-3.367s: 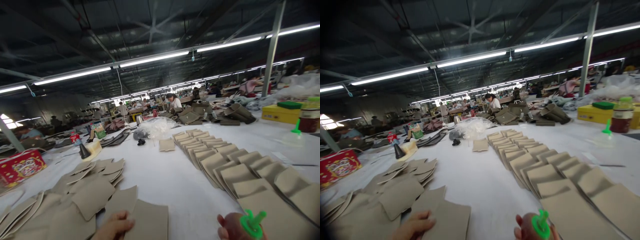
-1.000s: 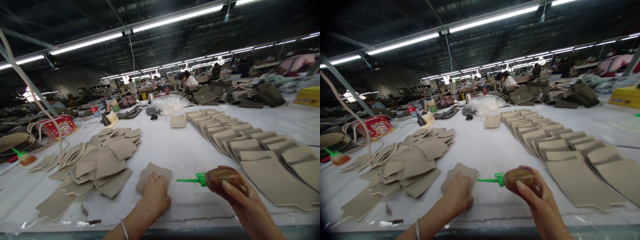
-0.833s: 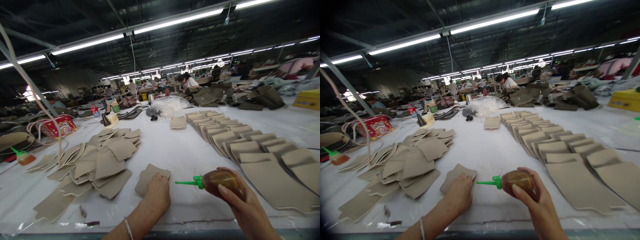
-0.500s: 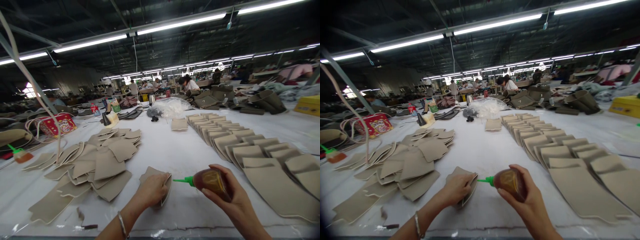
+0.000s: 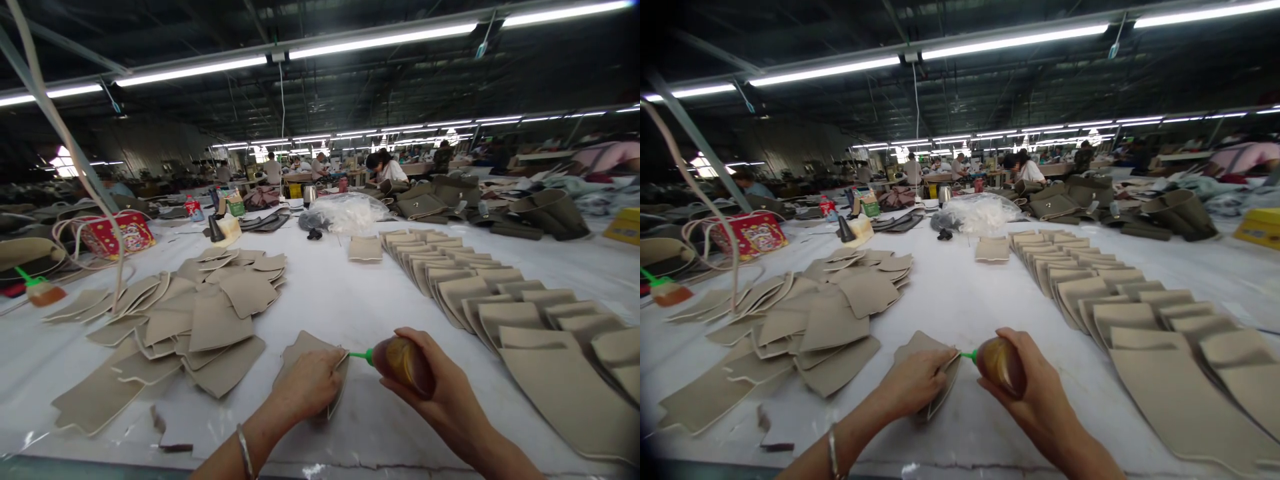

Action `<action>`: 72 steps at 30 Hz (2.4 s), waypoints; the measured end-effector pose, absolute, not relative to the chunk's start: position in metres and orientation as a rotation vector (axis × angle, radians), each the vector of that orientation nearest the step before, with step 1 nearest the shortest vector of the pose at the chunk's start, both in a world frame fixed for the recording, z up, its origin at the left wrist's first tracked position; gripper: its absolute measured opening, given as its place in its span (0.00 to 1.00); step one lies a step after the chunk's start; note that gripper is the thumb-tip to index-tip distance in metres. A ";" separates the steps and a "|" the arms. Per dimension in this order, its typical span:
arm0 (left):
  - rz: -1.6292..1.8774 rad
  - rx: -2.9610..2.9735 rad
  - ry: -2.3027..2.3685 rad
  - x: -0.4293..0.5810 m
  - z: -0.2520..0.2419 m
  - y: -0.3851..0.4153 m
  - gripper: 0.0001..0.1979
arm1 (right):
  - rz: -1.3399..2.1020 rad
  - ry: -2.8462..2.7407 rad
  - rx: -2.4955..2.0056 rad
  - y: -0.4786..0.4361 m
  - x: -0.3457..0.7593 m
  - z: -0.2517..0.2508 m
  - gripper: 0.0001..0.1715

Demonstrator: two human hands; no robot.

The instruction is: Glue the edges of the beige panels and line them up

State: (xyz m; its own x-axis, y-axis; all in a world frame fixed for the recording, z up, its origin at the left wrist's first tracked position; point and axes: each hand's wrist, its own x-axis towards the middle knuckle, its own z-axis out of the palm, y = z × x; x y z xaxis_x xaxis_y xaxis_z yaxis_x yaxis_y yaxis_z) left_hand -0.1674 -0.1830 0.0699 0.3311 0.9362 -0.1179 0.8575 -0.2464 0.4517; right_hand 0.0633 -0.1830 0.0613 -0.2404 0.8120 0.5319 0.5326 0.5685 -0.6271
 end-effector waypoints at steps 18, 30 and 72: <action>0.240 2.188 1.589 -0.166 0.065 -0.188 0.26 | 0.770 -1.691 -1.228 -0.175 0.077 0.045 0.30; 0.196 2.182 1.624 -0.168 0.068 -0.193 0.24 | 0.963 -1.656 -1.204 -0.185 0.075 0.045 0.30; 0.229 2.127 1.610 -0.171 0.062 -0.197 0.24 | 0.988 -1.557 -1.214 -0.204 0.079 0.029 0.30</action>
State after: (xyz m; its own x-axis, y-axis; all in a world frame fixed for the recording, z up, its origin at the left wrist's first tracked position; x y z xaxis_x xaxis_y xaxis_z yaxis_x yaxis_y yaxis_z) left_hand -0.1706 -0.1973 0.0616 0.3010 0.9432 -0.1403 0.8665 -0.2092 0.4532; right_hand 0.0788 -0.2036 0.0294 -0.1127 0.9782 0.1743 0.2587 0.1983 -0.9454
